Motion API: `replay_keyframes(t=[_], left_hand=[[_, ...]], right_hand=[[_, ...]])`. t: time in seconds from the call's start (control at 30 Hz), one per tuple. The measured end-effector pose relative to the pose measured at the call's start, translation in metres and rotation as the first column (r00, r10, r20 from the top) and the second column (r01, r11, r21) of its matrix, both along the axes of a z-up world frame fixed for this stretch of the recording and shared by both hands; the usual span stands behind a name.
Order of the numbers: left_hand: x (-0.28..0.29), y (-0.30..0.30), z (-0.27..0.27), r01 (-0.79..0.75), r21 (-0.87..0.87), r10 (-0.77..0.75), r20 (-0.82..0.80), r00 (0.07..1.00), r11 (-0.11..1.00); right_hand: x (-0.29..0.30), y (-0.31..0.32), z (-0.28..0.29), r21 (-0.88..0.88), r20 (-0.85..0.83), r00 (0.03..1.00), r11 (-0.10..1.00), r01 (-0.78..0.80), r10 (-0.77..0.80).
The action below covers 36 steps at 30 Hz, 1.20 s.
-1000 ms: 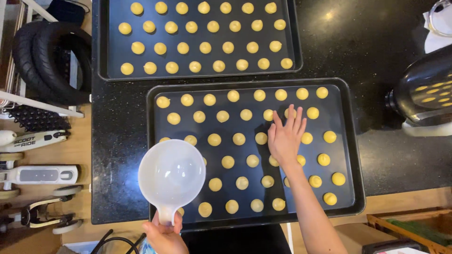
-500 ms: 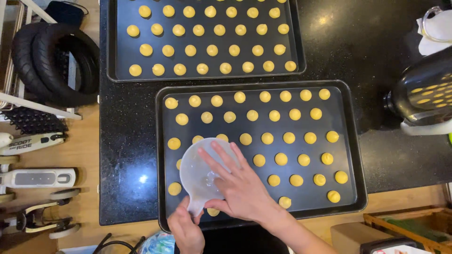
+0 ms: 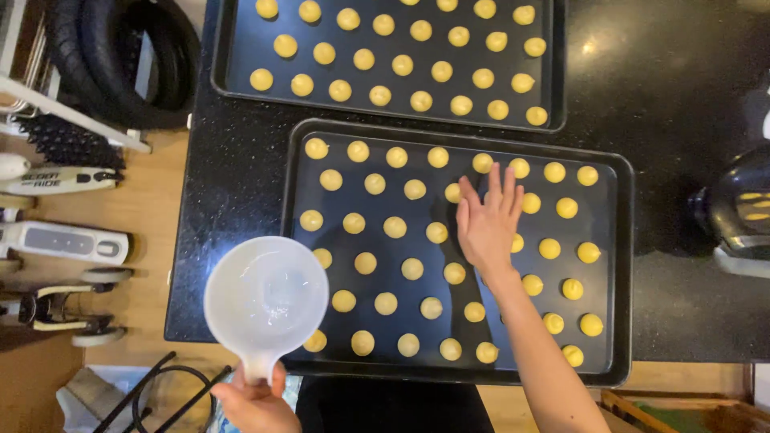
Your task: Pipe rounds of dough onto baking sheets and smooth the tops with water-dipped fingers.
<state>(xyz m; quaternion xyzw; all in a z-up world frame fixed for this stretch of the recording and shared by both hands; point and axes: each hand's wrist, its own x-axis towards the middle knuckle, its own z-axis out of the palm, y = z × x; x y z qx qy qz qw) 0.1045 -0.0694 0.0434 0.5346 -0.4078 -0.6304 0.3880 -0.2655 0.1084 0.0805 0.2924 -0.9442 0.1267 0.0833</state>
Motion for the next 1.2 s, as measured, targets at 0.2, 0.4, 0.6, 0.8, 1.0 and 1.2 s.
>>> replay_keyframes(t=[0.2, 0.4, 0.6, 0.8, 1.0, 1.2], left_hand=[[-0.008, -0.014, 0.053, 0.035, -0.054, -0.026, 0.157, 0.987, 0.998], [0.006, -0.037, 0.037, 0.080, -0.074, -0.071, 0.125, 0.990, 0.994], [0.004, -0.080, 0.053, 0.146, -0.053, -0.145, 0.034, 0.989, 0.988], [0.017, -0.127, 0.041, 0.232, -0.062, -0.231, 0.023, 0.973, 0.971], [0.029, -0.169, 0.035, 0.264, -0.111, -0.266, 0.001, 0.964, 0.958], [0.023, -0.198, 0.053, 0.260, -0.100, -0.263, -0.016, 0.965, 0.960]], right_hand=[[0.024, -0.020, 0.001, -0.035, -0.003, 0.998, 0.997, 0.066, -0.066], [0.062, -0.074, -0.019, -0.070, 0.075, 0.988, 0.988, 0.138, -0.133], [0.079, -0.096, -0.025, -0.072, 0.046, 0.969, 0.967, 0.246, -0.243], [0.082, -0.141, -0.010, -0.099, 0.065, 0.976, 0.972, 0.213, -0.207], [0.077, -0.159, -0.029, -0.016, -0.021, 0.975, 0.975, 0.221, -0.222], [0.087, -0.173, -0.017, -0.052, -0.050, 0.961, 0.962, 0.268, -0.271]])
